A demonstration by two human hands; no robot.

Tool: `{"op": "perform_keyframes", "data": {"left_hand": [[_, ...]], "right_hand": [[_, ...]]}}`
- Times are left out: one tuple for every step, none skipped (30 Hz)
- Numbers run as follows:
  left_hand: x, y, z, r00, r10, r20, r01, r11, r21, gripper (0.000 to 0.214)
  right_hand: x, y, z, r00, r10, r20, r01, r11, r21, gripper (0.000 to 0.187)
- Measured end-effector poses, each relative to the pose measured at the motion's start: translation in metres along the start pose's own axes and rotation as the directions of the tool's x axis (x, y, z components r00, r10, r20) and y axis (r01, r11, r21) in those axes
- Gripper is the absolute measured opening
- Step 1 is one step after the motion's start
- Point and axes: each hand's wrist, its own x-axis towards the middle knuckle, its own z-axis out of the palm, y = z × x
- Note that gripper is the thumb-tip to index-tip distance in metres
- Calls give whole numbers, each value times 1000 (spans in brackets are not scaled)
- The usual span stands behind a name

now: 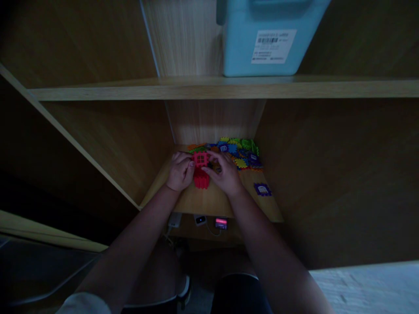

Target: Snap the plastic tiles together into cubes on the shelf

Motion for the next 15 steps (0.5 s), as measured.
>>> {"op": "perform_keyframes", "data": {"left_hand": [[0,0,0,1000,-11,8,11,1000,2,40],[0,0,-1,1000,-21,11,20,1000,4,42],[0,0,-1,999,-32,11,32,999,6,44],[0,-1,-1,999,-47,4,47,999,4,45],[-1,-3,-2,998,-65,-15,65,998,-1,46],[-2,-5,-2,995,-88,-44,88,996,-10,47],[-2,-9,-3,990,-116,-80,115,993,-19,47],[-3,-13,-3,982,-149,-118,147,989,-26,47],[-4,-17,-3,972,-183,-151,180,983,-32,47],[-5,-22,-2,960,-214,-179,212,977,-33,48],[-6,-28,-1,950,-242,-196,241,970,-33,48],[-7,-33,1,943,-263,-202,263,964,-29,50],[-7,-37,3,937,-282,-205,283,959,-24,52],[-8,-42,5,933,-300,-200,302,953,-18,53],[-8,-45,8,928,-315,-196,319,948,-13,55]], "right_hand": [[0,1,0,1000,11,1,-11,1000,5,53],[-1,1,0,1000,19,-1,-19,1000,12,51],[-1,2,0,1000,26,-4,-26,999,20,51],[-1,2,0,999,33,-9,-33,999,30,50],[-2,1,-1,999,41,-13,-40,998,42,49],[-2,1,-1,999,51,-16,-50,997,59,48],[-2,1,-2,998,66,-11,-65,995,78,47],[-2,1,-4,997,83,6,-83,992,99,45],[-3,2,-5,994,102,32,-105,987,119,42],[-3,2,-6,990,122,66,-130,982,135,41],[-5,3,-8,985,142,102,-156,977,145,39],[-6,4,-9,978,160,136,-180,972,150,39],[-8,5,-10,972,174,160,-198,968,154,38],[-11,5,-11,968,183,173,-210,965,157,37],[-14,5,-11,965,189,182,-218,963,157,37]]}}
